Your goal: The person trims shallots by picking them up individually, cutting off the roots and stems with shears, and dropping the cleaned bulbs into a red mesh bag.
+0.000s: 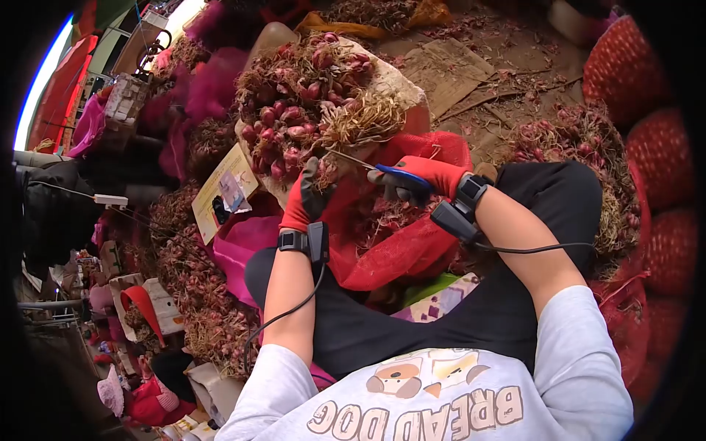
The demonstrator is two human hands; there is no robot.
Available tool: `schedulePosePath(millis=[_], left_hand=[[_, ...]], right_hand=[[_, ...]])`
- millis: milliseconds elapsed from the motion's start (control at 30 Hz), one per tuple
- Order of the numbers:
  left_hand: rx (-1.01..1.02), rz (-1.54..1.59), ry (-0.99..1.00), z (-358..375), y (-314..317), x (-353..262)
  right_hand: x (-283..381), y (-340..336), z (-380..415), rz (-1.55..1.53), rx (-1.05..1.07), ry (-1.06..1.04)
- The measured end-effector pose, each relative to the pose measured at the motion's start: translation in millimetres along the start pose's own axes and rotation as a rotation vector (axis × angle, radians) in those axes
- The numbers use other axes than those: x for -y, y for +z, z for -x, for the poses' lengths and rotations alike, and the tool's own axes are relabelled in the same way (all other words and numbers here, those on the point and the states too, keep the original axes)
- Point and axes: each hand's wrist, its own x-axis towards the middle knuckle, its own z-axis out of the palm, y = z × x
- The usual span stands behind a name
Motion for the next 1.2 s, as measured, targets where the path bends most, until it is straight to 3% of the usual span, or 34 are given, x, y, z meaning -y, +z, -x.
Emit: schedulePosePath(millis=[33, 133, 200, 300, 367, 400, 467, 567, 633, 700, 800, 833, 933, 1033, 1200], left_hand=[[-0.095, 0.194, -0.198, 0, 2, -4], [-0.134, 0.107, -0.155, 5, 6, -11], [-0.052, -0.195, -0.005, -3, -22, 15], [-0.081, -0.393, -0.056, -6, -23, 13], [-0.054, -0.572, 0.033, -4, -21, 10], [0.01, -0.724, 0.187, -2, -25, 13], [0.052, -0.698, 0.294, -6, -32, 25], [-0.022, -0.134, 0.081, -14, -31, 34], [-0.072, 0.286, -0.136, 1, -6, -1], [-0.116, 0.266, -0.082, 5, -4, -1], [-0.101, 0.36, -0.085, 5, 1, -7], [-0.085, 0.409, -0.1, 5, 2, -9], [-0.138, 0.416, -0.149, 6, 4, -10], [-0.133, 0.43, -0.179, 9, 9, -13], [0.053, 0.258, -0.008, 7, 8, -11]], right_hand=[[2, 3, -1, 0.009, -0.019, 0.031], [8, 9, -8, 0.048, -0.055, 0.09], [8, 12, -8, 0.082, -0.065, 0.091], [14, 12, -7, 0.089, -0.065, 0.073], [10, 11, -20, 0.037, -0.079, 0.042], [8, 11, -26, 0.01, -0.084, 0.027], [7, 6, -34, 0.036, -0.061, -0.102], [-2, 5, -40, 0.055, -0.075, -0.18], [-12, -2, -42, 0.068, -0.055, -0.153], [-30, -11, -43, 0.077, 0.016, -0.08], [-47, -17, -36, 0.122, 0.161, -0.333], [-47, -16, -35, 0.022, 0.119, -0.137], [-35, -8, -32, 0.011, 0.141, -0.186], [-22, 1, -46, 0.041, 0.033, -0.045], [-7, 6, -65, 0.169, -0.245, -0.247]])
